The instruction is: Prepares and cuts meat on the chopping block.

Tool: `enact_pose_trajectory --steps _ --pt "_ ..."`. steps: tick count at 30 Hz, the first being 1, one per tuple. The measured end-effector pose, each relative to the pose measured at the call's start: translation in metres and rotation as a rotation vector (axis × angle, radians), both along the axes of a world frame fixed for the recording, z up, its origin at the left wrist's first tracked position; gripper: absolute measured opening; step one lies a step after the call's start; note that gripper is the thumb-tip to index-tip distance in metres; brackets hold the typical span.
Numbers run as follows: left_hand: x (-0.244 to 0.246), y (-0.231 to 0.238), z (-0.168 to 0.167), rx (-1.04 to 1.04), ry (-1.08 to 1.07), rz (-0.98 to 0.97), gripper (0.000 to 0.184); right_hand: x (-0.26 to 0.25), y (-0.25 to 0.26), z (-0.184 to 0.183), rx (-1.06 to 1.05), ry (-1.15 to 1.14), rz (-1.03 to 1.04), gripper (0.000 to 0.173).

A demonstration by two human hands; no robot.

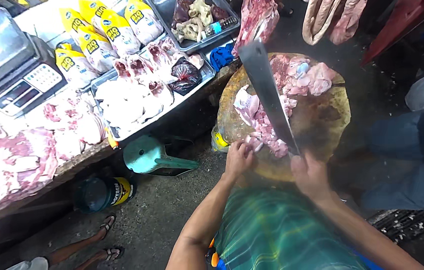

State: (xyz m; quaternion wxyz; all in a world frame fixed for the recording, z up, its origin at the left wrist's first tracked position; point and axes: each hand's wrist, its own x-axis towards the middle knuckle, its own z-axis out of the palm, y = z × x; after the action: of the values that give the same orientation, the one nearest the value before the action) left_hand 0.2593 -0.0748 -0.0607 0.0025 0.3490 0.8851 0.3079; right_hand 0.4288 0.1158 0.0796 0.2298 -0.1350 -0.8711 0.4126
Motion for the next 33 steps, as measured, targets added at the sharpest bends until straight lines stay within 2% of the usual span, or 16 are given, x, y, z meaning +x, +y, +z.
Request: enact_pose_trajectory --steps 2,3,6,8,10,12,14,17,19,21,23,24,27,29,31,33 --pt "0.001 0.002 -0.007 0.027 0.031 -0.010 0.021 -0.008 -0.004 -0.015 0.020 0.061 0.049 0.064" --pt "0.001 0.003 -0.010 0.043 0.043 -0.013 0.020 -0.006 -0.003 -0.030 0.059 -0.033 0.063 0.065" --pt "0.000 0.002 -0.014 0.040 0.061 -0.007 0.016 0.004 0.010 -0.056 0.077 -0.816 0.081 0.068" --pt "-0.002 0.000 -0.010 0.032 0.056 -0.003 0.013 0.006 0.021 -0.053 0.043 -0.986 0.002 0.072" --pt "0.003 -0.005 -0.008 0.038 0.033 -0.003 0.017 0.016 0.027 -0.042 0.008 -0.949 -0.064 0.071" --pt "0.004 -0.009 -0.005 0.078 -0.015 0.034 0.030 0.018 0.030 -0.028 -0.006 -0.807 -0.075 0.067" --pt "0.010 -0.016 -0.003 0.119 -0.025 0.119 0.038 0.020 0.023 -0.015 -0.005 -0.586 -0.062 0.061" --pt "0.014 -0.021 -0.002 0.121 0.030 0.177 0.037 0.010 0.005 -0.004 -0.038 -0.185 -0.010 0.058" --pt "0.016 -0.020 -0.004 0.073 0.048 0.155 0.037 0.001 -0.007 -0.014 -0.028 -0.081 0.034 0.062" --pt "0.015 -0.015 -0.007 0.008 0.066 0.098 0.038 0.004 -0.014 -0.042 0.062 -0.324 0.057 0.063" --pt "0.007 -0.005 -0.008 -0.084 0.082 0.026 0.032 0.005 -0.013 -0.056 0.113 -0.837 0.083 0.070" --pt "0.001 0.000 -0.009 -0.129 0.079 0.012 0.030 0.006 -0.009 -0.058 0.115 -0.964 0.073 0.073" --pt "-0.021 0.016 0.002 -0.176 -0.112 0.059 0.027 0.013 0.012 -0.052 0.016 -1.015 -0.020 0.074" --pt "-0.032 0.030 0.021 -0.065 -0.293 0.170 0.025 0.018 0.029 -0.054 -0.098 -0.968 -0.079 0.072" --pt "-0.027 0.037 0.033 0.069 -0.284 0.176 0.020 0.022 0.033 -0.052 -0.144 -0.943 -0.094 0.070" --pt "-0.019 0.037 0.029 0.056 -0.162 0.029 0.020 0.025 0.027 -0.044 -0.141 -0.901 -0.111 0.068"
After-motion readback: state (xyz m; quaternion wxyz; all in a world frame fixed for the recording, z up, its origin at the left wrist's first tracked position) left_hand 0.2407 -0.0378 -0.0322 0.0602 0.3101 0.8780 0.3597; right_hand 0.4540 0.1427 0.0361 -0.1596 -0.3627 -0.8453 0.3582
